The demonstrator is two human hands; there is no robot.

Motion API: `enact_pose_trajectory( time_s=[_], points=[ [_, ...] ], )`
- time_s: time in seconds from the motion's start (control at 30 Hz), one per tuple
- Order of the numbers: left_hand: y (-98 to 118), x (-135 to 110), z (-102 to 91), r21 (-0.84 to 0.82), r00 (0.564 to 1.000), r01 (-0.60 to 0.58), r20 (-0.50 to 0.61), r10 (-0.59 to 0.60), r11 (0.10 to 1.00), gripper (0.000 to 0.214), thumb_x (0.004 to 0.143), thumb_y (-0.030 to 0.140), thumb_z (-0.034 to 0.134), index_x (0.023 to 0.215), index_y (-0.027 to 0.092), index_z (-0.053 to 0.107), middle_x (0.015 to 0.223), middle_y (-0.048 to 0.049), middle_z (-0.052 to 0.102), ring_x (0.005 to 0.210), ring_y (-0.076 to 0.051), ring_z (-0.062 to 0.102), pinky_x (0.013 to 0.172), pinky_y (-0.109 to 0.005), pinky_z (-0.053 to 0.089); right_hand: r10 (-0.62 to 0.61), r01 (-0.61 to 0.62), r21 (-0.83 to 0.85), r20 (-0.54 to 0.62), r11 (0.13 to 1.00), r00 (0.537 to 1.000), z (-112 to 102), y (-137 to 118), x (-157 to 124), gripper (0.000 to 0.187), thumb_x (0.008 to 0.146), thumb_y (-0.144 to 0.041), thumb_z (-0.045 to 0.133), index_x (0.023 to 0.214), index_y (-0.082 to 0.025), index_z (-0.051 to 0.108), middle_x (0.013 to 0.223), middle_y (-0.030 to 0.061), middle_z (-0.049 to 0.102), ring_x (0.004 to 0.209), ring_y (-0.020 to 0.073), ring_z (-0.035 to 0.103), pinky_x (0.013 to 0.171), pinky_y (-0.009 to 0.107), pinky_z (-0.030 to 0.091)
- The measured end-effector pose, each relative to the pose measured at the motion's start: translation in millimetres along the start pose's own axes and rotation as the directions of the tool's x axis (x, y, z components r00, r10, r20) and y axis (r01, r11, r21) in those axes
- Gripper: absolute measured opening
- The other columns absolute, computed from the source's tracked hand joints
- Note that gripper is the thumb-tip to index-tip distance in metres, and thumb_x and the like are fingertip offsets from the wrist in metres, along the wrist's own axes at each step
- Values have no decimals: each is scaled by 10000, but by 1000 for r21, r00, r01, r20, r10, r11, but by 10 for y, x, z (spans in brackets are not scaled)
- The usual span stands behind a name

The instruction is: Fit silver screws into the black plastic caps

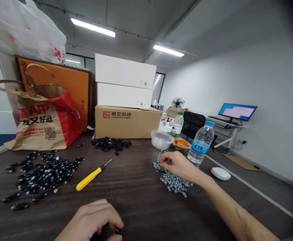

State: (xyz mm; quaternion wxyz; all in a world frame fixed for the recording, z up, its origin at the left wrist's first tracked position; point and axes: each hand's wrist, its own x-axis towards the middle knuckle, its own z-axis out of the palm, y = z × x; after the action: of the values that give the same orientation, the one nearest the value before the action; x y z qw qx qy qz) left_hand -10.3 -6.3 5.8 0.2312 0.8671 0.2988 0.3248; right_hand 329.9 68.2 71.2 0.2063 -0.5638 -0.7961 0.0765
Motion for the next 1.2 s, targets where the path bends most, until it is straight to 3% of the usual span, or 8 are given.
enact_pose_trajectory(
  time_s=[0.13,0.3,0.5,0.57,0.73,0.9,1.1,1.2],
  points=[
    [13,-9,34,23,991,120,-62,-119,992,74,803,203,724,847,258,748,757,21,743,610,-129,646,602,-171,509,-23,25,40,-39,999,999,64,-168,-29,137,865,-162,571,835,-153,705,782,44,722,666,161,625,615,264,454],
    [-22,1,76,-59,983,123,-133,-130,991,209,813,190,651,958,271,778,866,-8,771,677,-148,658,619,-185,517,-102,103,57,-31,993,994,214,-393,-83,117,822,-96,594,774,-161,678,731,17,694,665,151,629,639,255,466],
    [-16,97,24,-229,962,269,23,-271,935,193,838,245,653,948,272,809,884,-19,756,728,-160,639,633,-219,477,-278,282,87,-56,956,959,346,-736,-182,117,937,-181,623,882,-184,726,842,22,704,758,147,635,720,270,459],
    [-16,115,22,-282,957,283,21,-289,917,185,829,270,661,929,270,817,850,-19,737,727,-164,625,631,-232,458,-323,330,142,-72,933,944,422,-905,-228,100,937,-175,639,897,-189,728,835,11,716,740,135,633,699,253,454],
    [0,73,71,-357,888,435,19,-459,827,191,766,305,685,890,220,804,772,-18,716,676,-165,588,634,-259,452,-232,228,315,-26,921,972,611,-1248,-367,78,878,-145,693,843,-198,739,765,-24,735,651,104,633,597,197,444],
    [-2,39,60,-410,865,475,52,-500,779,191,763,304,694,900,197,773,759,-6,686,655,-152,568,622,-265,434,-218,220,376,-48,900,975,681,-1208,-486,35,882,-182,683,866,-187,713,733,-19,707,637,112,625,599,205,462],
    [-32,80,32,-509,903,390,48,-427,767,152,770,275,722,870,193,802,741,2,650,656,-139,556,599,-246,429,-290,285,396,-47,873,956,677,-1122,-481,49,885,-213,727,852,-182,709,740,-19,705,637,101,629,625,190,465],
    [-32,70,33,-533,876,446,95,-473,719,167,774,289,742,891,187,803,662,17,647,618,-126,542,583,-235,417,-334,320,416,-41,851,942,699,-1115,-486,68,879,-228,756,860,-178,714,749,-19,710,649,95,637,648,181,466]
  ],
)
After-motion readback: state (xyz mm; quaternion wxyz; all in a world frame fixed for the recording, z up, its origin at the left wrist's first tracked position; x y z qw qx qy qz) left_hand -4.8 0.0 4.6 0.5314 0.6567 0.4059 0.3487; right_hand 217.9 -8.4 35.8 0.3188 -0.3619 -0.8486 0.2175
